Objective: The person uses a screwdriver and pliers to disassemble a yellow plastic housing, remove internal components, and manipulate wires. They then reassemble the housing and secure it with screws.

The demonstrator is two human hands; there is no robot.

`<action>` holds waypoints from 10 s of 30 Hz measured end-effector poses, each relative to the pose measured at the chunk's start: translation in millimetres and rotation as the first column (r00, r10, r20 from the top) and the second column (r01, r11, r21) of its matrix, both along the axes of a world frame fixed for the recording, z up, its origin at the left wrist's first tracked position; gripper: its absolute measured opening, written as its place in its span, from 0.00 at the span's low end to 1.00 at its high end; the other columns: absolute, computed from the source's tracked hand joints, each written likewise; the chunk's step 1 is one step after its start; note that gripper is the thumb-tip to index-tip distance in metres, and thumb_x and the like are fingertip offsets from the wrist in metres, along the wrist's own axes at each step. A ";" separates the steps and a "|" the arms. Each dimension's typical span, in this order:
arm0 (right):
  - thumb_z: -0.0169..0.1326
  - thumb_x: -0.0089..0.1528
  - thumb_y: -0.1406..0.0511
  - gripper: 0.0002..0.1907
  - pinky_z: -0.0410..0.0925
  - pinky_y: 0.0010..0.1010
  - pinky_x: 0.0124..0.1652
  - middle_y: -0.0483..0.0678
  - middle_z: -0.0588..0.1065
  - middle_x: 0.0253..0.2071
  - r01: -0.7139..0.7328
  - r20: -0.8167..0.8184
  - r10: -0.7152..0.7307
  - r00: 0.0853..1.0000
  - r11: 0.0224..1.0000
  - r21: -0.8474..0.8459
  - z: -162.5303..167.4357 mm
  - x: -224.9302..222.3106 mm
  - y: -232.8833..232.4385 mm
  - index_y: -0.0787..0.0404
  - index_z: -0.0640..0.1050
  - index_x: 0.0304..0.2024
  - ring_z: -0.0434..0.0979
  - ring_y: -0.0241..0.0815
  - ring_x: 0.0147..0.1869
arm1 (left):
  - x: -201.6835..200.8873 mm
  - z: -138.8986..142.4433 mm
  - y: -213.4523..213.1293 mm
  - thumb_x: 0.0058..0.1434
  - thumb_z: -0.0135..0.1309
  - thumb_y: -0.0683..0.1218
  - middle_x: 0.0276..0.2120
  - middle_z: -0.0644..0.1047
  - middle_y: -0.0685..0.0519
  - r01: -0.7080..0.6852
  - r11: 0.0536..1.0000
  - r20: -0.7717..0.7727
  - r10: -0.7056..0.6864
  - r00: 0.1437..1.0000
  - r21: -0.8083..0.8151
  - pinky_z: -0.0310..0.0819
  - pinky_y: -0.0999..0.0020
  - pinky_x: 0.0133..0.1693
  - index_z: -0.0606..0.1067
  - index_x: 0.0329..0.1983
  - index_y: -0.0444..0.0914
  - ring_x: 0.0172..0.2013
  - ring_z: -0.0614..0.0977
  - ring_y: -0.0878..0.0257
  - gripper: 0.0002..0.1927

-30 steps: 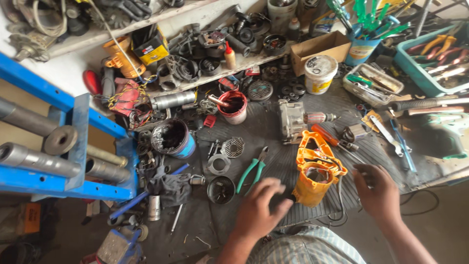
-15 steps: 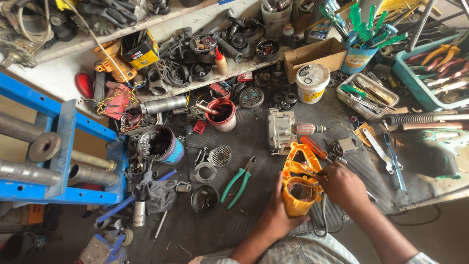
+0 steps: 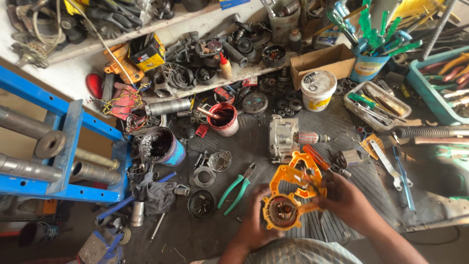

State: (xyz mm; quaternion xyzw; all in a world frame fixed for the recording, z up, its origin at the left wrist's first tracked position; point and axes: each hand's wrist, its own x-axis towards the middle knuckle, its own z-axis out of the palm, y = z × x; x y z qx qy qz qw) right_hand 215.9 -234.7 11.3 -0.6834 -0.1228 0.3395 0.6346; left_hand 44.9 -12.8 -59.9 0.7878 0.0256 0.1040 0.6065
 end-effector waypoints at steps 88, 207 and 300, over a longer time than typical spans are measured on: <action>0.55 0.64 0.52 0.21 0.73 0.42 0.39 0.53 0.81 0.35 -0.554 0.534 0.494 0.686 0.831 -0.058 -42.0 -5.2 -20.0 0.65 0.79 0.38 0.82 0.53 0.39 | -17.0 105.2 31.9 0.57 0.69 0.62 0.51 0.73 0.56 0.079 0.711 0.198 -0.298 0.934 0.698 0.67 0.53 0.56 0.77 0.56 0.45 0.54 0.75 0.58 0.28; 0.62 0.57 0.62 0.32 0.71 0.34 0.58 0.55 0.77 0.56 -0.264 0.086 0.252 0.964 0.946 0.186 -43.6 -20.0 -10.4 0.68 0.71 0.60 0.78 0.41 0.59 | 8.7 31.2 67.1 0.53 0.63 0.43 0.49 0.76 0.40 -0.317 0.796 -0.223 0.482 0.847 0.515 0.77 0.54 0.47 0.67 0.63 0.38 0.49 0.81 0.42 0.33; 0.59 0.61 0.70 0.20 0.69 0.38 0.60 0.53 0.77 0.57 -0.296 -0.092 0.328 0.940 0.919 0.260 -23.9 -49.4 2.5 0.70 0.80 0.55 0.77 0.43 0.60 | -19.2 77.3 -35.9 0.68 0.59 0.41 0.43 0.77 0.51 0.034 0.906 -0.104 -0.085 0.991 -0.422 0.77 0.73 0.45 0.60 0.60 0.38 0.43 0.81 0.69 0.24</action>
